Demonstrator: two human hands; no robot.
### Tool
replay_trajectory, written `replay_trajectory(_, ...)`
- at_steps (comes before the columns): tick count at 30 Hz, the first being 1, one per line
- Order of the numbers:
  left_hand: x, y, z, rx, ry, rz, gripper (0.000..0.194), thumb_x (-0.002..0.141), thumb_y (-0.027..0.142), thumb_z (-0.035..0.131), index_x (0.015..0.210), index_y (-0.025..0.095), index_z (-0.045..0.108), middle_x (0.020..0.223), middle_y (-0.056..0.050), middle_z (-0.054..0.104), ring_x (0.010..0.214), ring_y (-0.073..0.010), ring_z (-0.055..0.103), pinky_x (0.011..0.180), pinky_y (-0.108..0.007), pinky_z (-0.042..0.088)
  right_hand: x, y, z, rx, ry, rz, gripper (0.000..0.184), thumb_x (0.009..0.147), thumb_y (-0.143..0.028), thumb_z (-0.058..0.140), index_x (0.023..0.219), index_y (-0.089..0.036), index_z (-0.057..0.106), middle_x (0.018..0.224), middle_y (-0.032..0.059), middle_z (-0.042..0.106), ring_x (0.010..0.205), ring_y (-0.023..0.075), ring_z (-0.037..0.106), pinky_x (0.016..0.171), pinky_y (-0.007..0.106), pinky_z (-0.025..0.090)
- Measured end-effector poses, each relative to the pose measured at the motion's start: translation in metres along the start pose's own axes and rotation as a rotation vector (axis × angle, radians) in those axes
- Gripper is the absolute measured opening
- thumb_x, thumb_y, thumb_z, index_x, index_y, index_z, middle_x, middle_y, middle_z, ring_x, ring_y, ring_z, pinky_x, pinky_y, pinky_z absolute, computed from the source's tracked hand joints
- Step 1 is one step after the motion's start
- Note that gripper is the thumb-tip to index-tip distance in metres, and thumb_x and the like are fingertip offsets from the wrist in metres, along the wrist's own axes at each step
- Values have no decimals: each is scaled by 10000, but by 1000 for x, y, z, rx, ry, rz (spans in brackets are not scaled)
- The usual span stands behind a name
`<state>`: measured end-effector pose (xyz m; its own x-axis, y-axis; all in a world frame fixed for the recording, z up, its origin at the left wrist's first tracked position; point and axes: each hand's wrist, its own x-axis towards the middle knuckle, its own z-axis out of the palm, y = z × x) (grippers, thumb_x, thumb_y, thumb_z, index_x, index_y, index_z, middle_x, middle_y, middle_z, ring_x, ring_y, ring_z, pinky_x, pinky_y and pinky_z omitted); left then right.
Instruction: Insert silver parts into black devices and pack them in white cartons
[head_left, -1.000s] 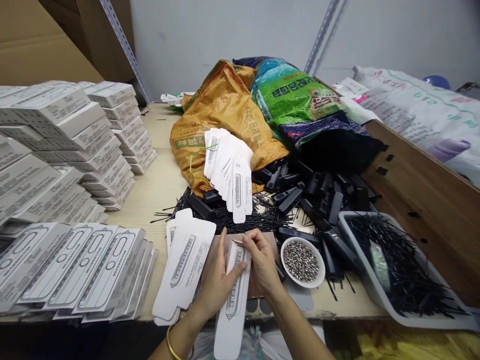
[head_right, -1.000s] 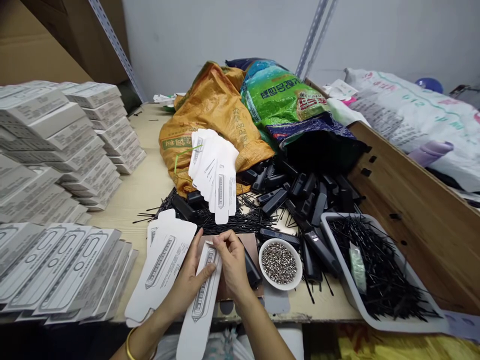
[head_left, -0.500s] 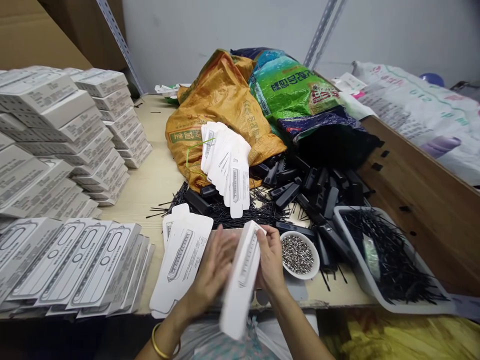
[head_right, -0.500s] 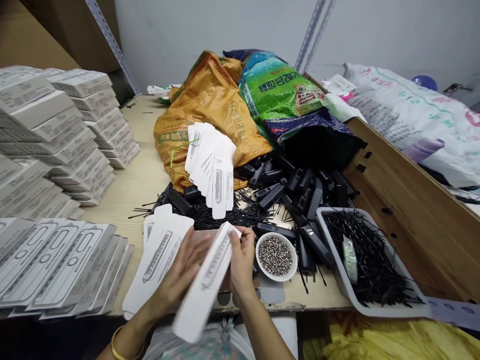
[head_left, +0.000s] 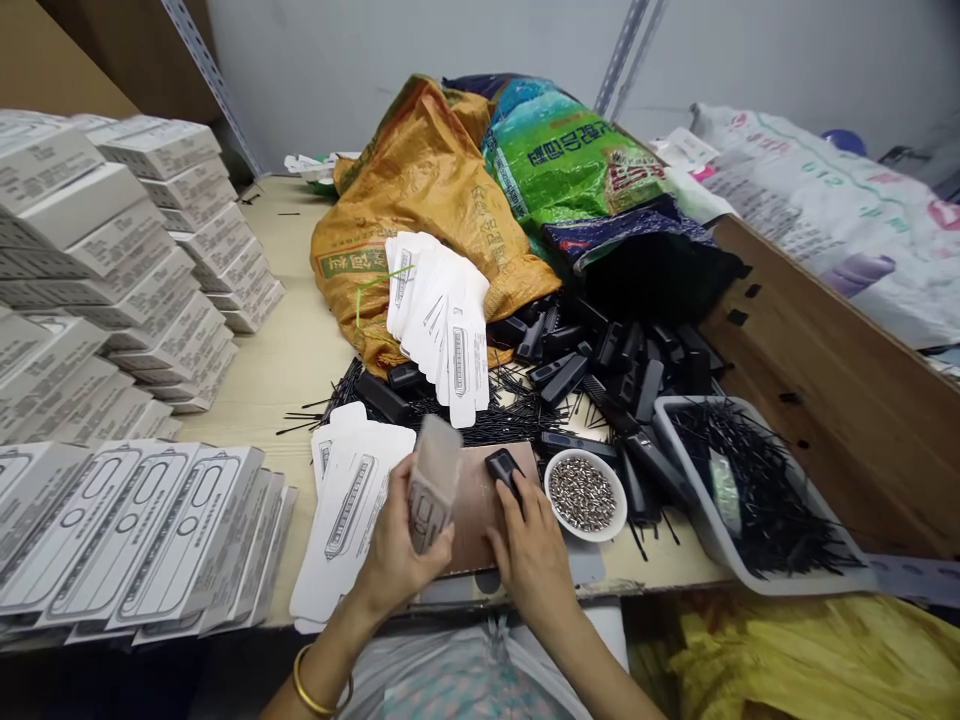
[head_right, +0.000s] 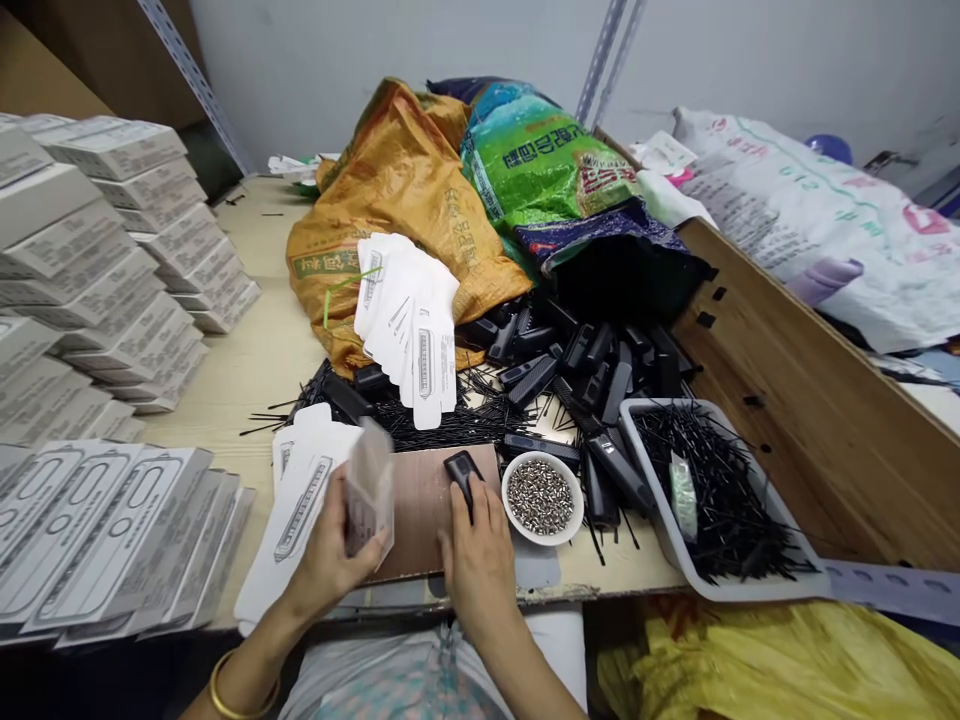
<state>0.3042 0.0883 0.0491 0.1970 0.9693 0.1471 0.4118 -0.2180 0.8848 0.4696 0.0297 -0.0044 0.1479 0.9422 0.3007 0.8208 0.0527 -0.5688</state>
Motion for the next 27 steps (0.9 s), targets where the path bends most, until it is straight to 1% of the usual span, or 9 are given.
replay_trajectory(2,6,0,0,132,-114,-27,598,727,279,615,1277,198,396,1159,-97,592,1040,-256,607,909,-408,498,-2,11,9,-84,-27,-1,478,889,-117,448,1358,-199,474,1356,177,502,1239,335,472,965,552,443)
replay_trajectory(5,10,-3,3,278,-182,-78,554,760,302,590,1278,213,415,1234,-98,571,1123,-266,575,932,-408,483,9,21,6,71,-85,10,499,883,-90,411,1358,-226,475,1314,139,553,1173,283,543,950,492,478)
replay_trajectory(10,8,1,-3,515,-290,-232,592,773,286,548,1337,161,417,1176,-138,592,1076,-320,589,888,-470,485,37,37,-60,479,-76,238,301,928,-309,495,1208,-213,546,1133,95,661,1030,235,634,859,373,518)
replay_trajectory(14,8,10,-11,476,-523,-71,571,684,178,567,1253,180,525,1071,-93,618,1003,-286,599,862,-422,493,54,28,-96,423,-471,-11,214,897,-283,567,1096,-246,634,1031,49,696,948,217,643,826,329,485)
replay_trajectory(16,8,14,-10,388,-613,11,558,650,180,607,1206,191,567,1054,-77,626,994,-279,598,867,-411,495,60,12,-91,406,-527,-117,117,894,-263,565,952,-228,661,899,40,694,860,204,631,773,315,470)
replay_trajectory(18,6,16,-6,266,-644,45,580,636,200,650,1210,204,565,1079,-67,631,1008,-270,601,888,-398,497,67,-6,-76,443,-366,-133,163,917,-293,528,815,-207,621,792,36,651,786,189,594,712,299,450)
replay_trajectory(21,1,13,0,125,-538,14,612,649,207,660,1245,212,522,1172,-77,617,1070,-263,597,937,-394,488,87,-19,-51,470,-194,-140,251,976,-344,400,897,-201,590,898,53,636,866,188,570,753,302,441)
replay_trajectory(24,-6,5,2,78,-347,-69,597,707,199,612,1282,198,453,1229,-101,594,1124,-260,585,982,-420,470,115,-2,-30,182,-233,-7,328,1013,-247,258,975,-187,578,982,69,634,927,178,558,806,287,425)
replay_trajectory(27,-9,-1,1,72,-229,-35,632,746,188,598,1338,214,378,1319,-109,540,1227,-263,525,1061,-454,409,137,29,-11,-125,-262,108,148,920,-155,466,893,-149,611,954,127,631,965,244,516,842,343,382)
